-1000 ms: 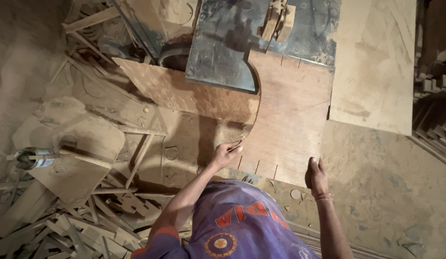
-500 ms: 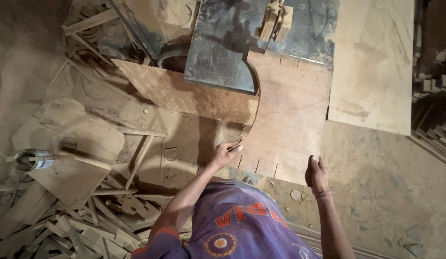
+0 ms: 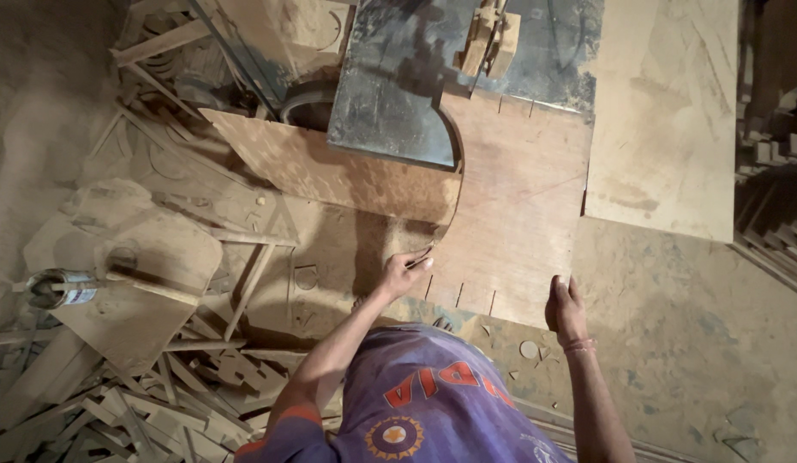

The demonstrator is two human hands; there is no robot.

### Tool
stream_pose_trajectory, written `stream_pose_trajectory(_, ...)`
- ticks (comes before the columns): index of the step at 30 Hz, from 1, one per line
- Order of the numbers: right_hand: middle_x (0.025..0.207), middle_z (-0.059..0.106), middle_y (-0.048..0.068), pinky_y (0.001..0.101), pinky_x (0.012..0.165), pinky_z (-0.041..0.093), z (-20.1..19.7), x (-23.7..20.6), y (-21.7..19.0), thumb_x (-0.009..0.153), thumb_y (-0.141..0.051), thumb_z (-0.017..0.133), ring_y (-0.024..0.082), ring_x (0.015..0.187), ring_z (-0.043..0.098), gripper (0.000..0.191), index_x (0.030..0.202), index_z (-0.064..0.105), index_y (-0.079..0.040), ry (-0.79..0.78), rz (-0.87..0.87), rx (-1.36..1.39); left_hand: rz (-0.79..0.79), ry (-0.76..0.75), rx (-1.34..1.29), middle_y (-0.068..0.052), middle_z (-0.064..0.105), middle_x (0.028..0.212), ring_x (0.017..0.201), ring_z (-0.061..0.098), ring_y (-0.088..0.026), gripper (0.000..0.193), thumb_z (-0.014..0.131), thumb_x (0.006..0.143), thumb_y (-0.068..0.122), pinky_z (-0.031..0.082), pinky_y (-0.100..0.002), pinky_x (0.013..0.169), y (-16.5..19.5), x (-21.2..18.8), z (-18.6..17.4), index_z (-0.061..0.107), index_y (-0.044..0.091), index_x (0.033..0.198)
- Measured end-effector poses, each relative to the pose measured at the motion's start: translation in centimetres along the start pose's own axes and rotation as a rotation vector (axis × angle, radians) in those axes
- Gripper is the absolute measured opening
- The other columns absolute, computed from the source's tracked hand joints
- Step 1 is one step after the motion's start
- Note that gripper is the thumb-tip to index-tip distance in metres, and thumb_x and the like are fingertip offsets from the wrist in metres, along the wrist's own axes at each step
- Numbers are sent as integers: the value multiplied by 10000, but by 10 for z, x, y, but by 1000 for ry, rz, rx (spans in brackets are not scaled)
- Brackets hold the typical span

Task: The person marks measurement lines on a curved plywood piece using a pencil and a ruler, then feeds the plywood into a bandsaw to cut along the marked line. They remove the cut piece, set the offcut aside, and handle the cut curved wood piece.

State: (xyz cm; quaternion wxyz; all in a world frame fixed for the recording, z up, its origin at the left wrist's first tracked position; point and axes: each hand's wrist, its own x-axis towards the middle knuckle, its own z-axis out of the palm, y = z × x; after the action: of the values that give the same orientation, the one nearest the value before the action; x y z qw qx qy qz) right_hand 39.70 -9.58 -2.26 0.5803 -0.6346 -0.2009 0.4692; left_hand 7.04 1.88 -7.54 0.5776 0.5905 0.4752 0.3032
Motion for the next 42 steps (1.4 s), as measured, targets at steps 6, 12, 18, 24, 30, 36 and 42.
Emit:
stream_pose_trajectory(6,1286,622,0,231,907,442,-2,5,-6,1062,-259,552,90,1089,550,527,1524,485,-15,34,18,-93,-16,6,26,-93,767,1224,1089,717,-123,493,726,915,369,544,-255,922,6,5,2,710,53,1293)
stream_pose_trajectory(12,1225,631,-37,183,844,454,0,8,-8,1064,-277,545,42,1020,555,514,1501,487,-12,21,7,-72,-64,0,-12,-97,800,1154,1015,714,-119,480,730,911,353,553,-251,866,6,9,3,718,51,1283)
stream_pose_trajectory(18,1075,603,-66,194,710,410,1,10,-13,1072,-272,542,43,856,479,484,1484,508,-22,1,30,-45,24,28,31,-98,784,1171,1063,720,-99,460,737,926,338,548,-247,909,9,13,2,724,26,1264)
stream_pose_trajectory(24,1032,592,-75,188,621,369,5,10,-16,1078,-264,538,25,765,446,471,1496,517,-48,4,48,-20,-16,5,-43,-100,775,1185,1048,714,-102,486,740,914,325,553,-247,913,16,15,1,698,5,1278)
stream_pose_trajectory(30,882,540,-98,174,555,342,7,11,-23,1067,-272,534,-1,660,431,458,1479,525,-75,13,86,-40,-32,11,-22,-100,783,1167,1036,714,-107,488,729,913,329,552,-251,902,27,16,1,706,11,1282)
stream_pose_trajectory(36,696,480,-101,226,402,253,8,8,-24,1052,-285,536,28,465,338,388,1395,554,-106,-6,93,-22,36,25,31,-101,791,1146,1036,729,-108,442,728,928,350,548,-251,905,35,12,-3,740,33,1236)
stream_pose_trajectory(42,649,437,-101,239,391,231,4,6,-19,1050,-284,544,29,440,323,309,1312,594,-128,-23,99,-48,19,22,24,-101,792,1137,1020,729,-120,472,723,912,374,551,-258,871,29,9,-2,723,45,1249)
